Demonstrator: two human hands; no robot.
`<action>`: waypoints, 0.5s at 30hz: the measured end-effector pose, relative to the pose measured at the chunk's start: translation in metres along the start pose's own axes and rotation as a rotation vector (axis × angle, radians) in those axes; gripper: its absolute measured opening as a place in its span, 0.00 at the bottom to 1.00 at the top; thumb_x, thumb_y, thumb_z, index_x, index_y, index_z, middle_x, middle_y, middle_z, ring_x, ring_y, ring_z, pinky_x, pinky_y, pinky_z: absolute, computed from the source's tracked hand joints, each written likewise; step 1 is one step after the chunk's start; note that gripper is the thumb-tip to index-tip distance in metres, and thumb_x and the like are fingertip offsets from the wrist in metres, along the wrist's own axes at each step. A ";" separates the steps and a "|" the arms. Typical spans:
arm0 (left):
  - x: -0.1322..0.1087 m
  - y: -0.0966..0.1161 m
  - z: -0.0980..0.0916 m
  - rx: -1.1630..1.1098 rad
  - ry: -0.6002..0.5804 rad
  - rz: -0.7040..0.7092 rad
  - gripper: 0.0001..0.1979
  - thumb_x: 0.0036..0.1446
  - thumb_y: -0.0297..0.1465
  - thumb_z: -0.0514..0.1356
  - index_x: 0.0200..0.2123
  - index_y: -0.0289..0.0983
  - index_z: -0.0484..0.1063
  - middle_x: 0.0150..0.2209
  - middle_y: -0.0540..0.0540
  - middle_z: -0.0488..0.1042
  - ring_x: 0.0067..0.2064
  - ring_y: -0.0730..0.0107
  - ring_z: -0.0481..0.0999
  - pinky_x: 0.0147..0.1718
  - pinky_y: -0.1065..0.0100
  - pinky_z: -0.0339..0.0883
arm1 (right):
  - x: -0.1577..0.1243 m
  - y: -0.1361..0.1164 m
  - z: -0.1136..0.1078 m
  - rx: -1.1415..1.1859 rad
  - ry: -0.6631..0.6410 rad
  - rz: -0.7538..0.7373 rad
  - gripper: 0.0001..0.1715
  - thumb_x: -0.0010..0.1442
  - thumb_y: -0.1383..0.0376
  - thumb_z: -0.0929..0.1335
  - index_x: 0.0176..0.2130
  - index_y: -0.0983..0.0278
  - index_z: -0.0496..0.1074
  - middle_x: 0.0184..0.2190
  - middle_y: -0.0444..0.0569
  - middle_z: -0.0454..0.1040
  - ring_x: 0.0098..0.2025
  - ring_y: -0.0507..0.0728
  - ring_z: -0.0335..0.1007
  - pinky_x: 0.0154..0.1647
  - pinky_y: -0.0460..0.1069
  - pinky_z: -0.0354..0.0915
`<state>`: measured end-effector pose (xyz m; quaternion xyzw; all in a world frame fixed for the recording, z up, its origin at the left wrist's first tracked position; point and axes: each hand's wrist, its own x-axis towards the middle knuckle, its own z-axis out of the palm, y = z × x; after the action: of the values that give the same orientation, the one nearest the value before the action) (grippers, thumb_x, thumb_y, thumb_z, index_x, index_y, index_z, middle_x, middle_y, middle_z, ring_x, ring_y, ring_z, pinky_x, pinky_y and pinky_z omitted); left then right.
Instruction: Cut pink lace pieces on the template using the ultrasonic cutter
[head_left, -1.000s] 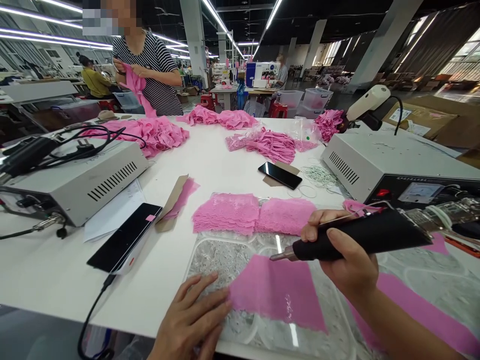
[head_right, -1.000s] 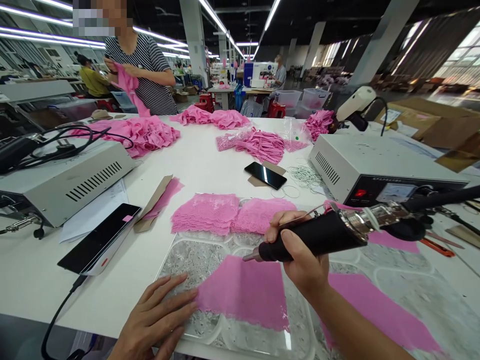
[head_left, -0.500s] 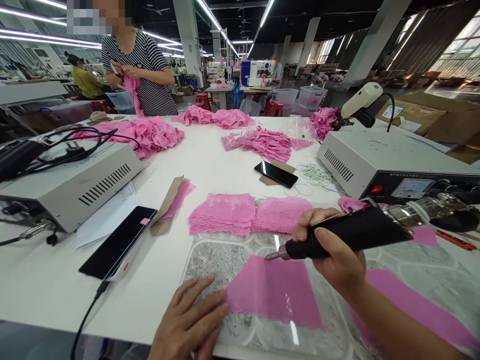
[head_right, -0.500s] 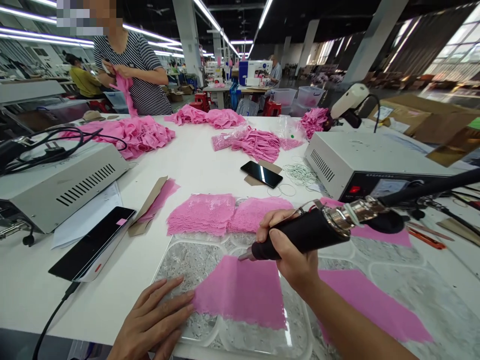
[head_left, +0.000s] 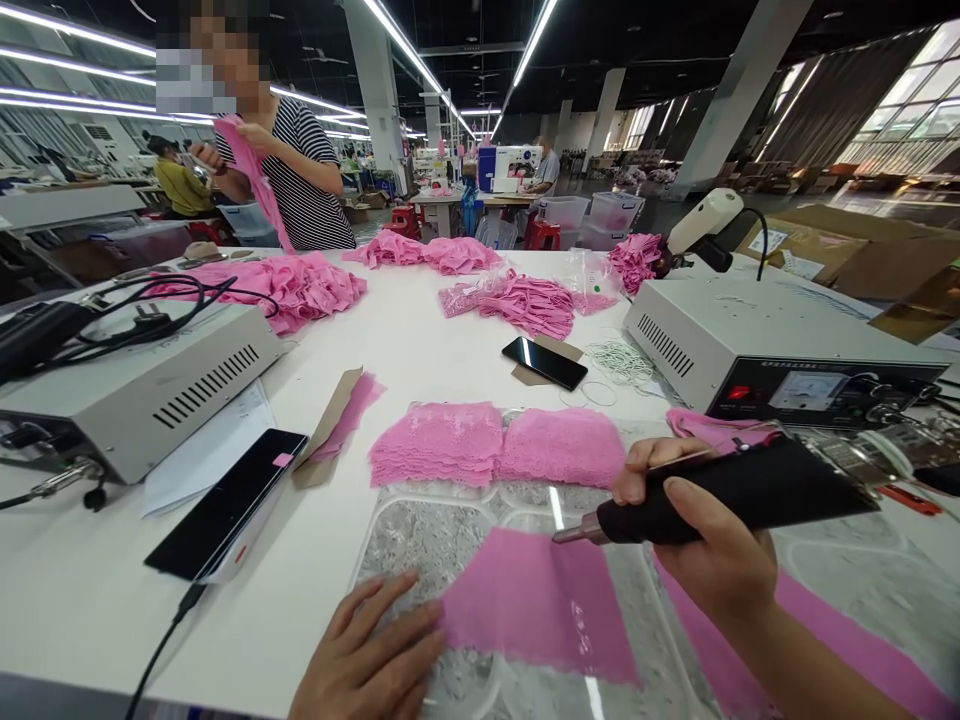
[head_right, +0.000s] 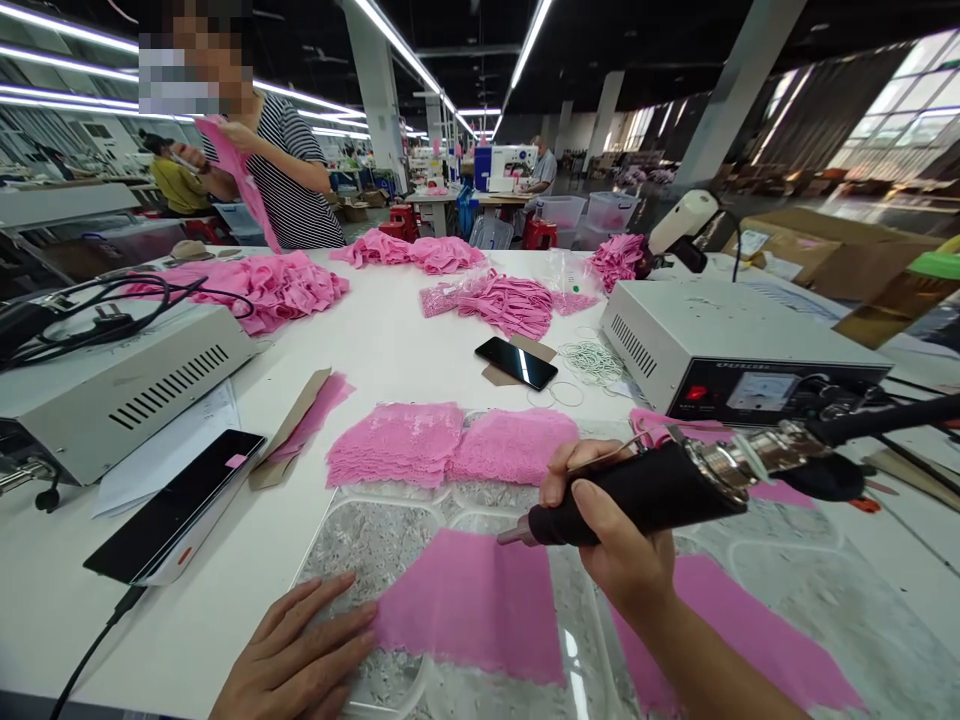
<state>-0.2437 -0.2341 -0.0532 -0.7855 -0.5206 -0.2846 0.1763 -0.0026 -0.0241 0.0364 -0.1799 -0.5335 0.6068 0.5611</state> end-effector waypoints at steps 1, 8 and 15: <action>0.001 -0.001 -0.001 0.009 -0.010 0.023 0.18 0.58 0.25 0.55 0.50 0.41 0.74 0.48 0.49 0.79 0.62 0.60 0.68 0.61 0.59 0.59 | 0.000 0.001 0.001 0.009 -0.006 0.003 0.06 0.55 0.63 0.72 0.31 0.62 0.72 0.29 0.45 0.67 0.24 0.54 0.67 0.23 0.51 0.70; 0.006 0.000 -0.010 -0.011 -0.058 -0.004 0.18 0.58 0.25 0.57 0.51 0.42 0.73 0.48 0.49 0.79 0.60 0.59 0.70 0.59 0.59 0.64 | -0.001 0.006 0.000 -0.005 -0.005 -0.005 0.05 0.56 0.64 0.71 0.32 0.62 0.71 0.30 0.45 0.67 0.25 0.54 0.67 0.25 0.52 0.71; 0.003 -0.004 -0.008 0.014 -0.048 0.029 0.16 0.62 0.26 0.56 0.52 0.42 0.73 0.47 0.49 0.79 0.58 0.61 0.72 0.56 0.61 0.67 | 0.002 0.002 -0.001 -0.012 0.006 -0.058 0.04 0.56 0.64 0.71 0.32 0.61 0.72 0.29 0.45 0.69 0.24 0.53 0.68 0.25 0.51 0.70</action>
<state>-0.2487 -0.2355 -0.0452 -0.7983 -0.5152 -0.2592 0.1736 -0.0036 -0.0217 0.0356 -0.1696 -0.5404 0.5867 0.5788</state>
